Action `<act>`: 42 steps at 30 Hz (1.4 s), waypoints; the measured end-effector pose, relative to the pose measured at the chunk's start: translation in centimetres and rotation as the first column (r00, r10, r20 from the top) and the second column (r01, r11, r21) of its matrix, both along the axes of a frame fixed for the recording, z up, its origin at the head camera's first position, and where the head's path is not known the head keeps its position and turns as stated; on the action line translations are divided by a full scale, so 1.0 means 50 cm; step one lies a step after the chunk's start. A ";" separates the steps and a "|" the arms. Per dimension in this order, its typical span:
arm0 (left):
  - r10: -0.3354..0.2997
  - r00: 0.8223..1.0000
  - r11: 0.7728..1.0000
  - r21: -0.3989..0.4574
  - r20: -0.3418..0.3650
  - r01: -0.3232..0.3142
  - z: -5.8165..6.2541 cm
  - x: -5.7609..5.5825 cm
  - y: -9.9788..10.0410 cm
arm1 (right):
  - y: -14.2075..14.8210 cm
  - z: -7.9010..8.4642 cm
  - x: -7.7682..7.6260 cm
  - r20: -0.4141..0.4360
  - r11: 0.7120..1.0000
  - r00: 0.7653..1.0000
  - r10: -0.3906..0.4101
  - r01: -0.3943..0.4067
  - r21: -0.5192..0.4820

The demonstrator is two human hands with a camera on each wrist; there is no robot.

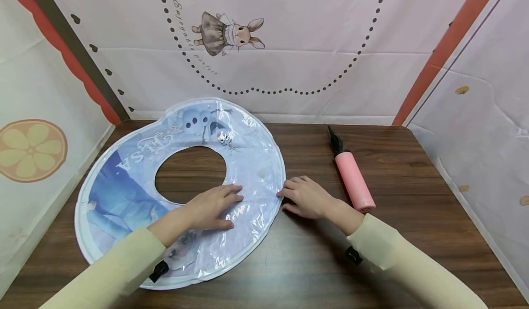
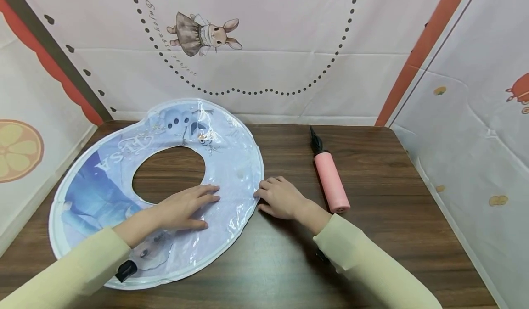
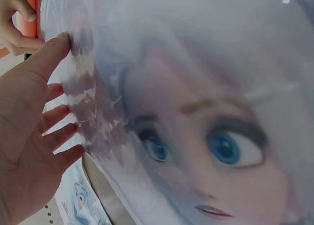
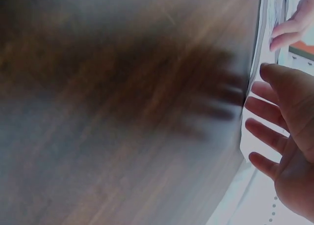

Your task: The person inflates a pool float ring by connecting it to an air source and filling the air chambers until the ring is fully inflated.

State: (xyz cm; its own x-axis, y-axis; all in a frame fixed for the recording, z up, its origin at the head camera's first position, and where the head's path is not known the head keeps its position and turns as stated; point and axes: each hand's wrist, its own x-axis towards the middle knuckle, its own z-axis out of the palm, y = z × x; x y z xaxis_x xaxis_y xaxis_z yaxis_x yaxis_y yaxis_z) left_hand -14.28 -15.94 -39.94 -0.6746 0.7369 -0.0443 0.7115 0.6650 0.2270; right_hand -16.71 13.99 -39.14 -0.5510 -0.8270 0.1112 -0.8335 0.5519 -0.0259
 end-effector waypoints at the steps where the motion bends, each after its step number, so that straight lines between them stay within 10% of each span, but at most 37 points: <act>1: -0.001 1.000 1.000 -0.008 0.007 0.001 0.001 0.002 -0.001 | -0.001 0.000 0.003 -0.004 1.000 1.000 0.006 -0.006 -0.001; 12: 0.011 0.999 1.000 -0.016 0.033 -0.011 0.001 0.014 -0.006 | -0.009 0.000 0.012 0.006 0.999 0.999 0.032 -0.032 -0.026; 19: 0.015 0.997 0.999 0.044 -0.073 -0.012 0.002 0.000 0.009 | -0.017 0.012 -0.025 0.069 0.992 0.997 0.021 -0.012 -0.129; 34: 0.270 0.954 0.958 0.136 -0.132 -0.252 0.000 -0.074 0.077 | -0.074 0.010 -0.095 0.214 0.958 0.975 -0.066 0.122 -0.259; 42: 0.349 0.936 0.924 0.179 -0.033 -0.338 -0.005 -0.120 0.100 | -0.089 -0.004 -0.113 0.224 0.951 0.970 -0.090 0.150 -0.270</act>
